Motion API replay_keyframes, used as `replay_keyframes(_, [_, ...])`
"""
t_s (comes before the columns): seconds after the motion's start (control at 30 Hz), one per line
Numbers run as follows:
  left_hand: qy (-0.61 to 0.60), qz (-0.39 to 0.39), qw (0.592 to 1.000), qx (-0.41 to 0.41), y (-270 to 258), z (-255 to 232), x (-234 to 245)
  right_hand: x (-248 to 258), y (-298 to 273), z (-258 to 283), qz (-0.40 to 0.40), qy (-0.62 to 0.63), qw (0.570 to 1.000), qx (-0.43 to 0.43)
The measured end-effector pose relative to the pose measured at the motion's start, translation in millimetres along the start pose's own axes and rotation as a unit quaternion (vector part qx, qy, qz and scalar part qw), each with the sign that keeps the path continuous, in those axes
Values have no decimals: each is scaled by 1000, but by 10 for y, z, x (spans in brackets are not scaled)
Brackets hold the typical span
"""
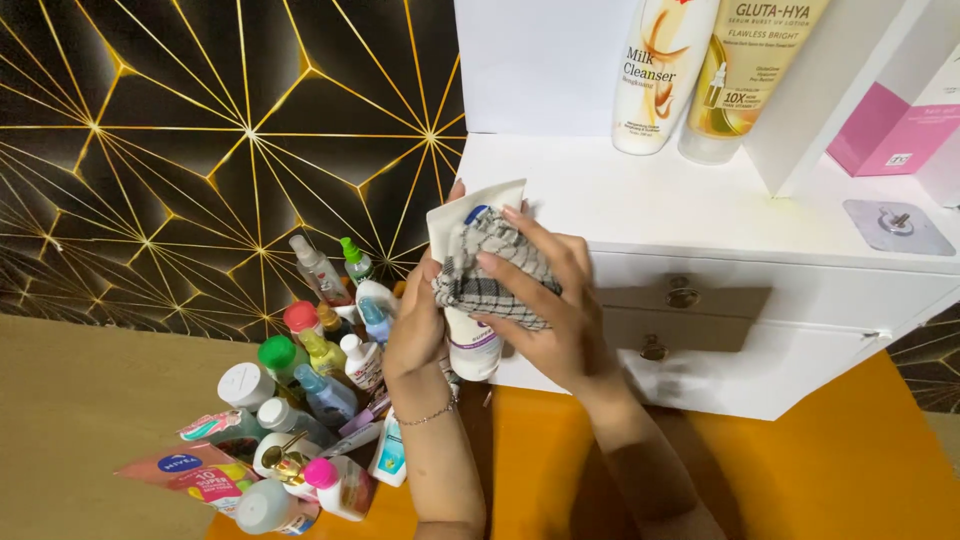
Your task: Wiping down various skincare and lotion bottles with a cloth at a vanity.
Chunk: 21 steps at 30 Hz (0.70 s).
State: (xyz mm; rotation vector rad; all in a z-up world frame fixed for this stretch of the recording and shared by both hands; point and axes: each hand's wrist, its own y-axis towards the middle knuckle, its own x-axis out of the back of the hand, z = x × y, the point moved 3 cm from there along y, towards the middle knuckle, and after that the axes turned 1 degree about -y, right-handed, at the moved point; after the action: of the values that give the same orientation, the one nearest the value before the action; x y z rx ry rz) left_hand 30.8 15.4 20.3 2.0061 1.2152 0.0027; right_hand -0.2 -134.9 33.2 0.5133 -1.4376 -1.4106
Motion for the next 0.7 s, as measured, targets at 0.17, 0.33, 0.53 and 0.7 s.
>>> replay_keyframes(0.17, [15, 14, 1000, -2, 75, -79, -120, 22, 36, 58, -14, -35, 999, -5])
replay_keyframes(0.33, [-25, -3, 1000, 6, 173, -199, -146, -81, 43, 97, -7, -46, 998, 37])
replay_keyframes(0.53, [-128, 16, 992, -6, 90, -205, -8, -67, -29, 19, 85, -31, 992, 92])
replay_keyframes(0.7, [79, 102, 991, 25, -25, -93, 179, -36, -163, -208, -9, -29, 995, 96])
